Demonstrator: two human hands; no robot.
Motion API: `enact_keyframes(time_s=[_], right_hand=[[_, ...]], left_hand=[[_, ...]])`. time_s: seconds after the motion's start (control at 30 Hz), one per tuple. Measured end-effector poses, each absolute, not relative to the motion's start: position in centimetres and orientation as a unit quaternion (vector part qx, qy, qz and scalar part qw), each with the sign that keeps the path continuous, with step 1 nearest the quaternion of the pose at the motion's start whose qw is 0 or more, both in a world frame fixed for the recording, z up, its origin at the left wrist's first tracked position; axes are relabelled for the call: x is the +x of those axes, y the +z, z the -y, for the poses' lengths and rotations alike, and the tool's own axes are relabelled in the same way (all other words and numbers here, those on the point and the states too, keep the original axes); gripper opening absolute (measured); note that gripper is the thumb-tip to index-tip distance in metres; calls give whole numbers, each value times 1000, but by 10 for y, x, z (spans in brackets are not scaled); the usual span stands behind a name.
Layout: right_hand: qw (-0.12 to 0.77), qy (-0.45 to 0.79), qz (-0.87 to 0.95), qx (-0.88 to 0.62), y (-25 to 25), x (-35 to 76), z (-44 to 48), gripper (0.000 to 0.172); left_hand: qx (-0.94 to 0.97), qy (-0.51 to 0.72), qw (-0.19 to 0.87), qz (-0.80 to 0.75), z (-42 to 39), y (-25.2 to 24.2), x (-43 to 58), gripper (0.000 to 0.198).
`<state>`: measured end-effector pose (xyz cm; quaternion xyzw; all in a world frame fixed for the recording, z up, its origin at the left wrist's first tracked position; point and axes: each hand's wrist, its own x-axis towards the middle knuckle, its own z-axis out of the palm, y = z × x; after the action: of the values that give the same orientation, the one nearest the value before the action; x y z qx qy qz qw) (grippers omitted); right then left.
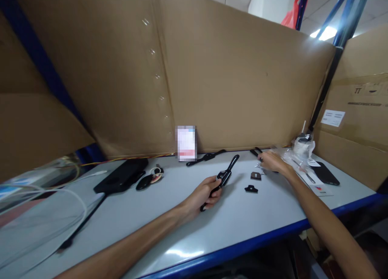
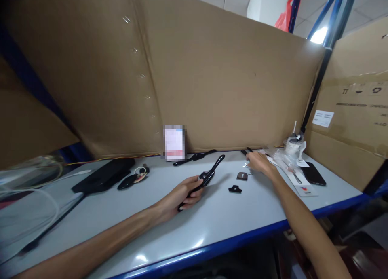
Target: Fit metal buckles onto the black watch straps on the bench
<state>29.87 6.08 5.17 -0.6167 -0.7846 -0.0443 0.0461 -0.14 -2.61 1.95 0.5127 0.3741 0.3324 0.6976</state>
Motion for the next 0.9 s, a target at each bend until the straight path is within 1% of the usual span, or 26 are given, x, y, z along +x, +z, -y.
enact_keyframes(time_s=[0.07, 0.2, 0.3, 0.37, 0.47, 0.53, 0.6, 0.67, 0.73, 0.8, 0.9], right_hand=[[39, -28, 801, -597, 45, 299, -67, 33], [55, 14, 802, -595, 37, 294, -76, 20], [53, 76, 797, -596, 37, 289, -77, 18], [50, 80, 796, -597, 39, 287, -75, 19], [63, 55, 802, -592, 48, 289, -68, 22], [89, 52, 810, -577, 60, 289, -61, 21], [145, 79, 819, -550, 74, 284, -50, 19], [230, 145, 818, -506, 89, 270, -36, 20], [277, 225, 814, -458, 100, 246, -23, 19], [278, 263, 823, -419, 106, 218, -14, 17], [245, 230, 864, -375, 107, 183, -9, 12]], left_hand=[[514, 334, 695, -376, 28, 21, 0, 20], [523, 331, 694, -368, 29, 23, 1, 16], [521, 323, 694, -377, 29, 24, 1, 14], [521, 323, 692, -381, 29, 25, 1, 13], [522, 325, 698, -367, 29, 25, 0, 15], [519, 325, 703, -360, 28, 25, 0, 16], [518, 322, 706, -359, 27, 25, 0, 16], [519, 318, 707, -361, 27, 25, 0, 15], [517, 317, 707, -364, 27, 27, 1, 14], [512, 318, 706, -371, 28, 29, 1, 14], [501, 321, 707, -381, 29, 31, 2, 13]])
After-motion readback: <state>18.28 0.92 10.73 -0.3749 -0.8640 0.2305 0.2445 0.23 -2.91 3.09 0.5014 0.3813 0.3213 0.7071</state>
